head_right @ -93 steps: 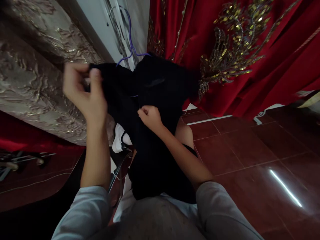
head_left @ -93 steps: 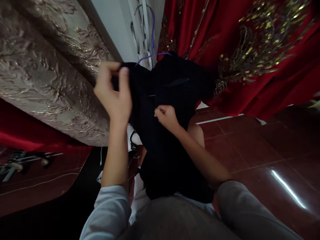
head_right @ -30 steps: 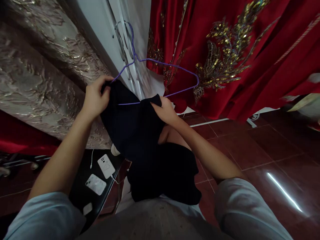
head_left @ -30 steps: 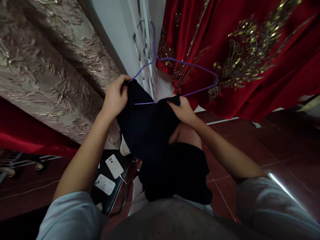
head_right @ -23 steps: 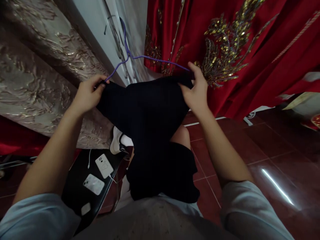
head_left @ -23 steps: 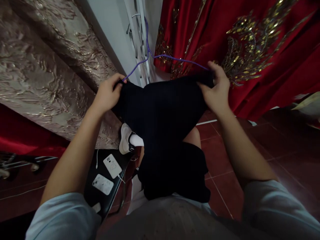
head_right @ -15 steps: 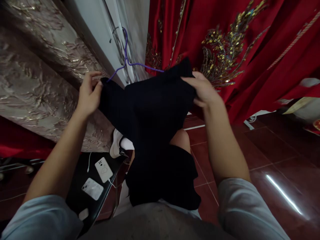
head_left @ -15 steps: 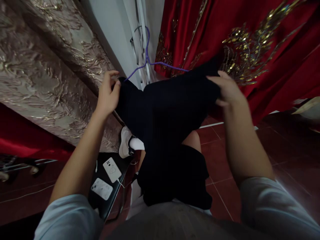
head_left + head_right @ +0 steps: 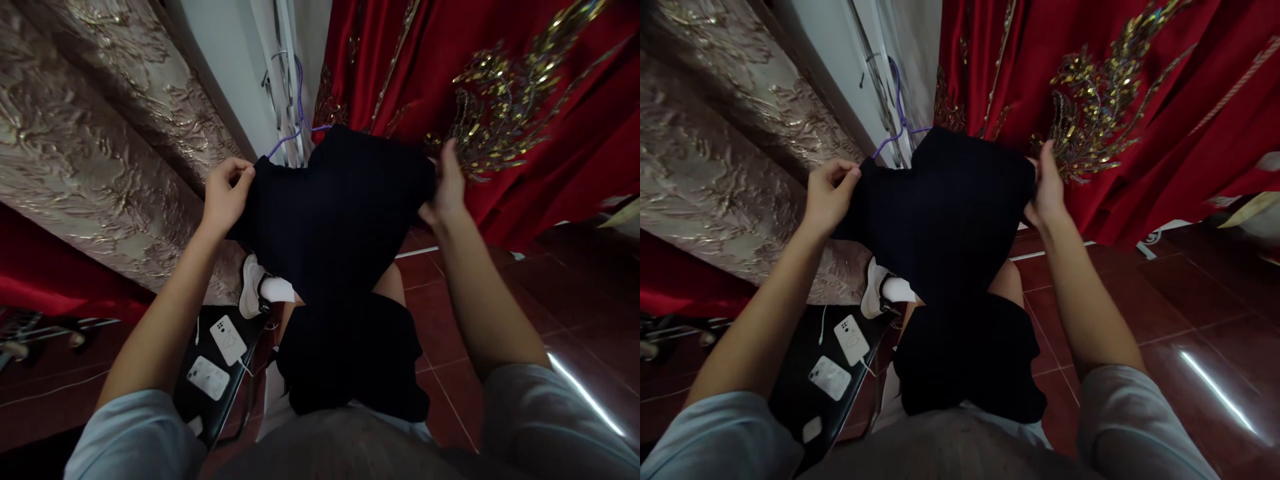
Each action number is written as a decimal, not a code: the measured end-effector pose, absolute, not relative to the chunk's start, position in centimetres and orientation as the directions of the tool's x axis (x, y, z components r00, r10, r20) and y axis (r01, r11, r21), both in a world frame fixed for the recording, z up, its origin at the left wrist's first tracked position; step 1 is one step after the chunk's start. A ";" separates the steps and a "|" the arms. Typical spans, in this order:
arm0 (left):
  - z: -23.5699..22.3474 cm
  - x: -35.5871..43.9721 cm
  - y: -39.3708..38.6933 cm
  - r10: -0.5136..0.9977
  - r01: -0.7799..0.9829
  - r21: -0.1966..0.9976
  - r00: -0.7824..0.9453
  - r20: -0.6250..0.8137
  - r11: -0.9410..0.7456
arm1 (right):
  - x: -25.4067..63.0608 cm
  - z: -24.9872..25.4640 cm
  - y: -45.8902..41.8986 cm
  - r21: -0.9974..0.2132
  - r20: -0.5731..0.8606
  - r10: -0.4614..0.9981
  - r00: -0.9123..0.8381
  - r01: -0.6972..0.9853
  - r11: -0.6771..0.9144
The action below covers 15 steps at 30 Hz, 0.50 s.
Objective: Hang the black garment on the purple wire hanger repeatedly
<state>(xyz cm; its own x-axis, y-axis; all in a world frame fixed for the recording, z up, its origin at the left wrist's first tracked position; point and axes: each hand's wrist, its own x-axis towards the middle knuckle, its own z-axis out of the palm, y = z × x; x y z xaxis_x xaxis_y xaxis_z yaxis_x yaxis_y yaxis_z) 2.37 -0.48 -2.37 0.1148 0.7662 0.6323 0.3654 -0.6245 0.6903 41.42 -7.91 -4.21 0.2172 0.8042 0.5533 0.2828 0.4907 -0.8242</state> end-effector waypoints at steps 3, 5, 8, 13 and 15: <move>-2.1 3.2 -0.8 0.767 0.329 0.706 0.103 0.634 -0.627 | 41.5 -1.2 -9.5 -0.933 0.355 0.920 0.163 0.118 0.339; -1.7 4.0 -1.3 0.740 0.331 0.674 0.131 0.660 -0.660 | 40.4 0.3 -10.8 -0.929 0.360 0.924 0.129 0.138 0.342; -0.9 4.7 -2.5 0.661 0.360 0.579 0.166 0.732 -0.732 | 38.1 1.1 -12.2 -0.914 0.399 0.904 0.157 0.148 0.378; 0.4 5.1 -5.6 0.606 0.331 0.527 0.209 0.768 -0.783 | 35.5 1.1 -13.3 -0.884 0.457 0.859 0.230 0.015 0.467; 0.9 5.4 -6.8 0.616 0.320 0.538 0.240 0.750 -0.780 | 34.8 1.1 -13.9 -0.885 0.440 0.851 0.287 -0.022 0.465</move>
